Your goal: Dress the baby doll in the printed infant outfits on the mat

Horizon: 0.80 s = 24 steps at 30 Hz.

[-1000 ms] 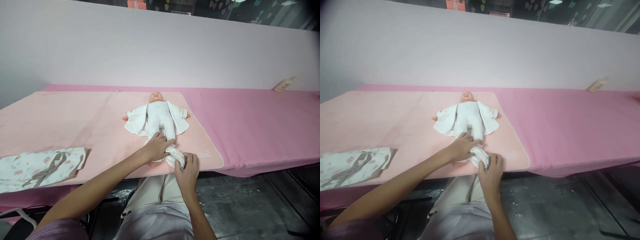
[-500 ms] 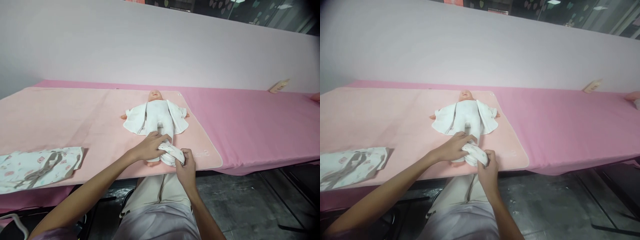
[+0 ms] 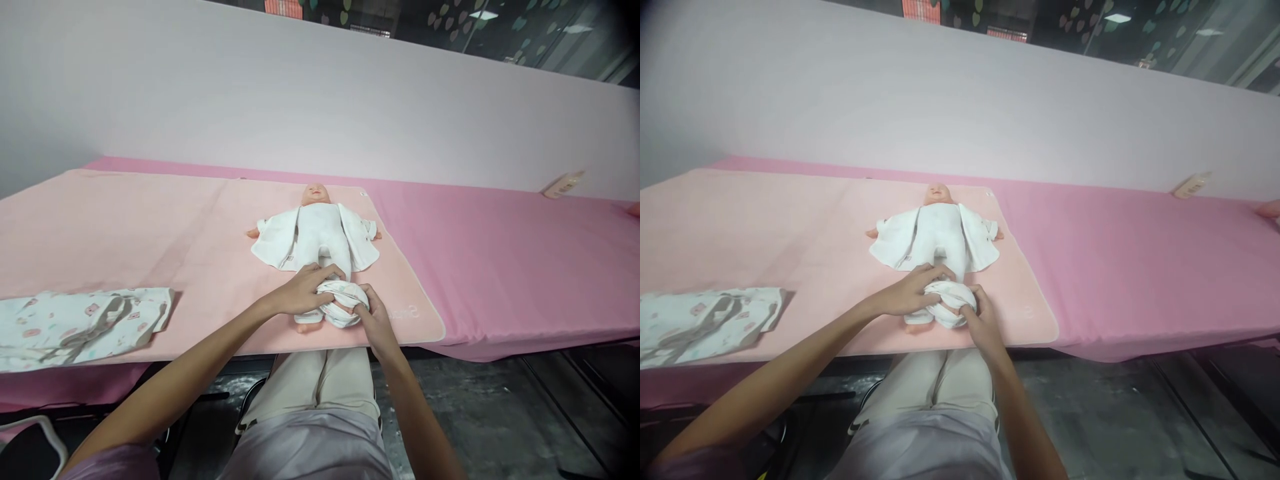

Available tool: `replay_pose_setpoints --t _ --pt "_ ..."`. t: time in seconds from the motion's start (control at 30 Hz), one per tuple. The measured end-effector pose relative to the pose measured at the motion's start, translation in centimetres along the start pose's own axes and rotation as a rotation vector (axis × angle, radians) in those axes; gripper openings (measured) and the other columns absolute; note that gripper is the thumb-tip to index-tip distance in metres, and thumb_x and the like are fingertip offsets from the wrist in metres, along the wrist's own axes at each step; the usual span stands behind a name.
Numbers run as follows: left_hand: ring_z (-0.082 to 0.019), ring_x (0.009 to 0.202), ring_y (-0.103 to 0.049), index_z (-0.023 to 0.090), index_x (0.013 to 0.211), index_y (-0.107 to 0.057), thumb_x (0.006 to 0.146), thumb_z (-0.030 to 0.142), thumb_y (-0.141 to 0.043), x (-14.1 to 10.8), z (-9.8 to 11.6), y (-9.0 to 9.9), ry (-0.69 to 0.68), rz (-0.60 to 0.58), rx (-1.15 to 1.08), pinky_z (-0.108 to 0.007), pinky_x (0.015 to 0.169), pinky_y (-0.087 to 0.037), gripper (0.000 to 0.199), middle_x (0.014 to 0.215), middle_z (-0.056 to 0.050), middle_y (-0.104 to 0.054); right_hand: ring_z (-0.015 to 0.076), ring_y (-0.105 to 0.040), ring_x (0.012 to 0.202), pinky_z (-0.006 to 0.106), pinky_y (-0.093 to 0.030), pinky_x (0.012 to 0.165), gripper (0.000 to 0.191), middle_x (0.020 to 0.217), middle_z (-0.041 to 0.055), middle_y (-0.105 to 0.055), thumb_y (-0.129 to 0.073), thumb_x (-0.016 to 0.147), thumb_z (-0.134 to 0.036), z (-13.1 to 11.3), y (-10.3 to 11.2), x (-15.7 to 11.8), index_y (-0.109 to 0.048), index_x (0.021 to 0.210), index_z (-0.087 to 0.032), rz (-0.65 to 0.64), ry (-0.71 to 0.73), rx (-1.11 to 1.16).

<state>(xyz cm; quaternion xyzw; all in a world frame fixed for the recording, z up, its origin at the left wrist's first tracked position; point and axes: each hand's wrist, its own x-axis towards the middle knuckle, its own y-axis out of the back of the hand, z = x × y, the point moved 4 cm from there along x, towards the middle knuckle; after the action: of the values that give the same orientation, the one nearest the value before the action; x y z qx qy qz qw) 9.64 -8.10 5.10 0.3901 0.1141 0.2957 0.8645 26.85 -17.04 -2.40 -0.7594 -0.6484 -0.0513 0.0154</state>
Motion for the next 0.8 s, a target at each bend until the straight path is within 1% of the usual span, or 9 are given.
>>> replay_pose_setpoints --t 0.13,0.23,0.3,0.4,0.5,0.57,0.7,0.73,0.8 --pt "-0.028 0.11 -0.057 0.027 0.123 -0.067 0.091 0.027 -0.058 0.1 0.2 -0.5 -0.047 0.006 0.078 -0.04 0.101 -0.044 0.033 0.121 -0.001 -0.073 0.0215 -0.062 0.087 0.029 -0.052 0.078 0.022 0.096 0.0016 -0.069 -0.055 0.087 -0.032 -0.1 -0.1 1.1 -0.062 0.105 -0.022 0.051 -0.05 0.012" --pt "-0.028 0.112 -0.058 0.027 0.124 -0.066 0.091 0.027 -0.06 0.0 0.1 -0.4 -0.048 0.027 0.059 -0.041 0.101 -0.045 0.034 0.121 -0.001 -0.073 0.0206 -0.061 0.086 0.028 -0.05 0.075 0.021 0.095 0.0013 -0.066 -0.058 0.088 -0.031 -0.4 0.1 1.5 -0.062 0.107 -0.022 0.07 -0.006 0.024" --pt "-0.028 0.113 -0.06 0.026 0.128 -0.064 0.088 0.024 -0.06 -0.1 -0.1 -0.2 -0.069 0.04 -0.039 -0.039 0.1 -0.047 0.04 0.124 -0.003 -0.072 0.0201 -0.06 0.086 0.029 -0.049 0.076 0.022 0.097 0.0012 -0.064 -0.063 0.089 -0.031 -0.6 0.2 1.4 -0.061 0.109 -0.022 0.021 0.072 0.002" --pt "-0.025 0.114 -0.064 0.022 0.134 -0.06 0.086 0.017 -0.059 -0.3 -0.3 0.2 -0.14 0.052 -0.183 -0.036 0.099 -0.05 0.049 0.127 -0.007 -0.07 0.0209 -0.062 0.093 0.031 -0.052 0.082 0.026 0.102 0.0025 -0.064 -0.065 0.092 -0.033 -0.6 0.2 0.7 -0.058 0.114 -0.023 -0.09 0.163 -0.026" --pt "-0.025 0.12 -0.064 0.022 0.14 -0.057 0.086 0.012 -0.055 -0.3 -0.6 0.3 -0.173 0.063 -0.24 -0.037 0.103 -0.05 0.055 0.133 -0.009 -0.068 0.0227 -0.063 0.101 0.034 -0.054 0.089 0.034 0.111 0.0053 -0.064 -0.068 0.091 -0.035 -0.2 0.1 0.3 -0.056 0.121 -0.023 -0.097 0.199 -0.061" --pt "-0.026 0.123 -0.063 0.022 0.142 -0.056 0.087 0.011 -0.055 -0.5 -0.8 0.2 -0.173 0.072 -0.25 -0.038 0.106 -0.049 0.056 0.138 -0.009 -0.067 0.0234 -0.064 0.102 0.036 -0.055 0.09 0.038 0.113 0.0061 -0.065 -0.071 0.088 -0.035 -0.2 0.2 0.6 -0.055 0.121 -0.023 -0.083 0.224 -0.075" --pt "-0.027 0.122 -0.06 0.025 0.142 -0.06 0.097 0.02 -0.054 -1.0 -1.1 0.2 -0.134 0.087 -0.144 -0.04 0.106 -0.048 0.045 0.135 -0.008 -0.068 0.0231 -0.065 0.1 0.035 -0.053 0.089 0.03 0.109 0.0048 -0.067 -0.069 0.084 -0.027 -1.1 1.3 2.6 -0.06 0.112 -0.023 -0.094 0.252 -0.137" --pt "-0.027 0.122 -0.059 0.026 0.142 -0.061 0.1 0.024 -0.054 -1.2 -1.3 0.3 -0.119 0.093 -0.103 -0.04 0.105 -0.048 0.043 0.134 -0.007 -0.069 0.0231 -0.065 0.1 0.035 -0.052 0.09 0.028 0.108 0.0045 -0.068 -0.068 0.084 -0.027 -1.5 1.7 3.2 -0.061 0.111 -0.022 -0.128 0.235 -0.17" --pt "-0.028 0.122 -0.057 0.027 0.143 -0.062 0.105 0.036 -0.055 -1.5 -1.5 0.9 -0.1 0.118 -0.018 -0.04 0.103 -0.047 0.04 0.134 -0.008 -0.069 0.0234 -0.064 0.098 0.036 -0.052 0.09 0.026 0.105 0.0039 -0.067 -0.069 0.086 -0.031 -2.3 2.6 4.3 -0.062 0.109 -0.022 -0.248 0.195 -0.219"
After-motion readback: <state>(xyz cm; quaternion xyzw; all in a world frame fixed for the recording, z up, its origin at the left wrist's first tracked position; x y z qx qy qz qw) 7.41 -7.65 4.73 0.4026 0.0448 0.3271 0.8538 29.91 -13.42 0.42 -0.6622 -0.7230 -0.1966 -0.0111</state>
